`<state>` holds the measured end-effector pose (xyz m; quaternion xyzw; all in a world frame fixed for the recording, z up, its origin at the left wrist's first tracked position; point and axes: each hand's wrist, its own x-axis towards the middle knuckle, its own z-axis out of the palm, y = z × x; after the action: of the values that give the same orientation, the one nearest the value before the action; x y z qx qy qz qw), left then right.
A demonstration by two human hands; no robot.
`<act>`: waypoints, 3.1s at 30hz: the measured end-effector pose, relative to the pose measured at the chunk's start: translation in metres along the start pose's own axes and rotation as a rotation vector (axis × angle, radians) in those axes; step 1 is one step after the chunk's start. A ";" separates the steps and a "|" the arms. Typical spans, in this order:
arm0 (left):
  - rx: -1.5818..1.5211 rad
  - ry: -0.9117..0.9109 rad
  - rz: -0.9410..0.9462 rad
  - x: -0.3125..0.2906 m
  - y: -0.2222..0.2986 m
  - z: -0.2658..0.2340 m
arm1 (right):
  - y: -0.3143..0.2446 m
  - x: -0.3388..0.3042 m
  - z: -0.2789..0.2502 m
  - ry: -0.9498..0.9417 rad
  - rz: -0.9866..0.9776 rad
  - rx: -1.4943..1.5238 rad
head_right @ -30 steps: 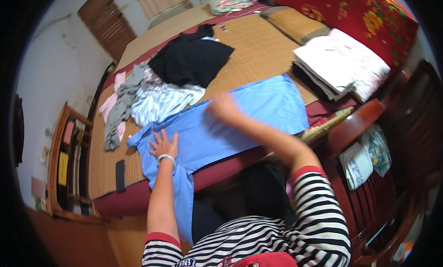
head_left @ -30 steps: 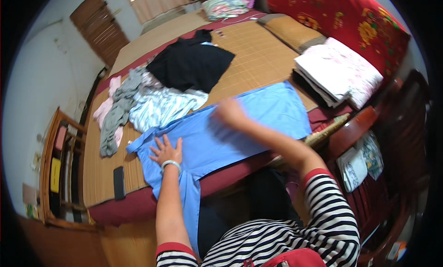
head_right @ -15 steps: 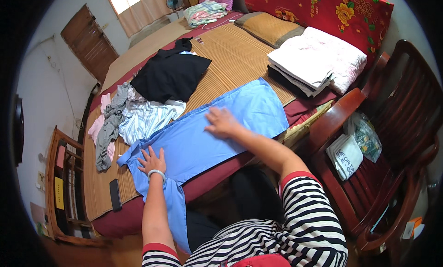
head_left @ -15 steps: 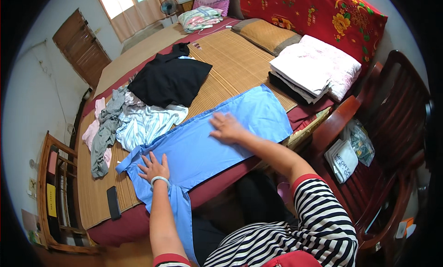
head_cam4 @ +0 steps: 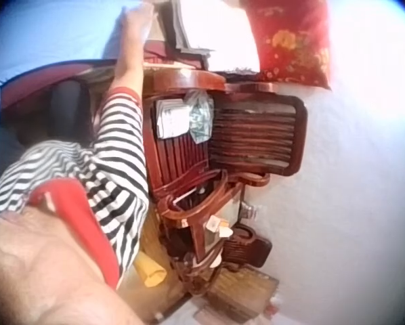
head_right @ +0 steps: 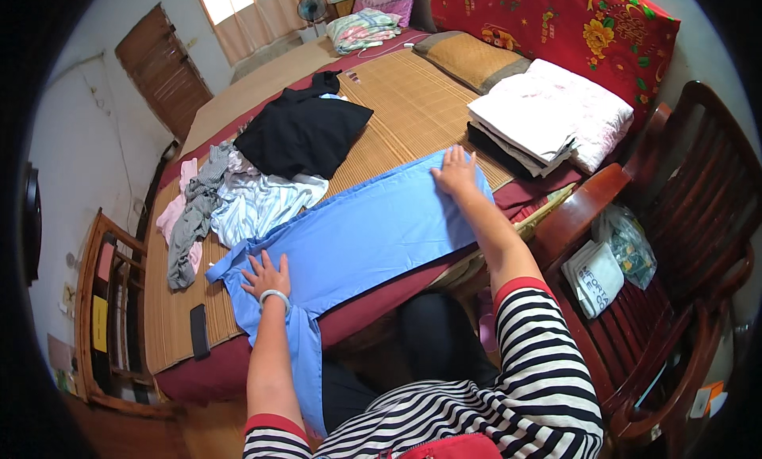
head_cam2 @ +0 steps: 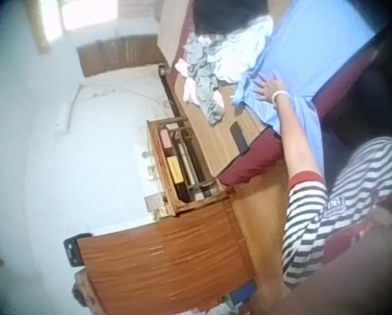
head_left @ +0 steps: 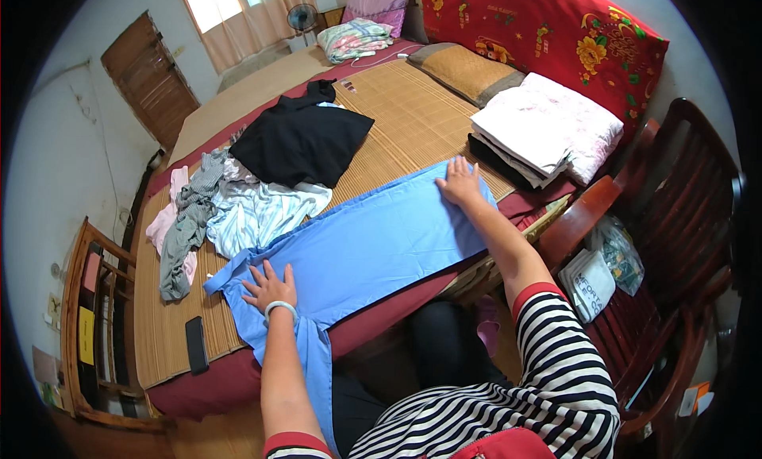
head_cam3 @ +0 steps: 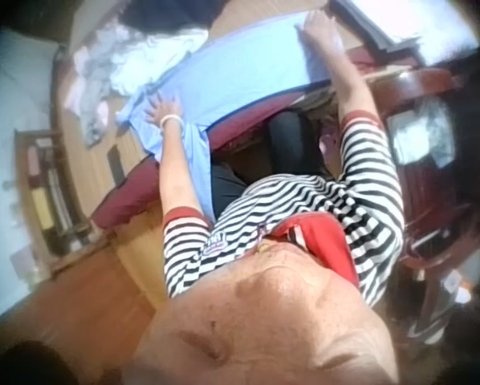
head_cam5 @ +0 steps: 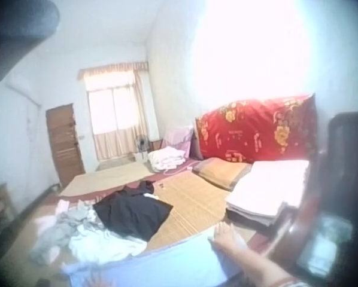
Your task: Fold a blue garment on a bed.
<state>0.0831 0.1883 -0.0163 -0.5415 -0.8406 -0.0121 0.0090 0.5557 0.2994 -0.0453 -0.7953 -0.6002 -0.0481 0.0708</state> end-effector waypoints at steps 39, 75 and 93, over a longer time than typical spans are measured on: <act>-0.155 -0.166 0.071 0.000 0.064 0.002 | 0.019 -0.064 -0.005 0.176 -0.206 0.120; -0.047 -0.148 0.440 -0.052 0.076 -0.009 | 0.024 -0.064 -0.005 0.194 -0.214 0.089; -0.014 -0.149 0.106 0.012 -0.081 0.004 | 0.025 -0.064 -0.004 0.215 -0.209 0.110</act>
<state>0.0044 0.1661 -0.0212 -0.5848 -0.8089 0.0227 -0.0566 0.5619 0.2309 -0.0526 -0.7137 -0.6704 -0.1071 0.1724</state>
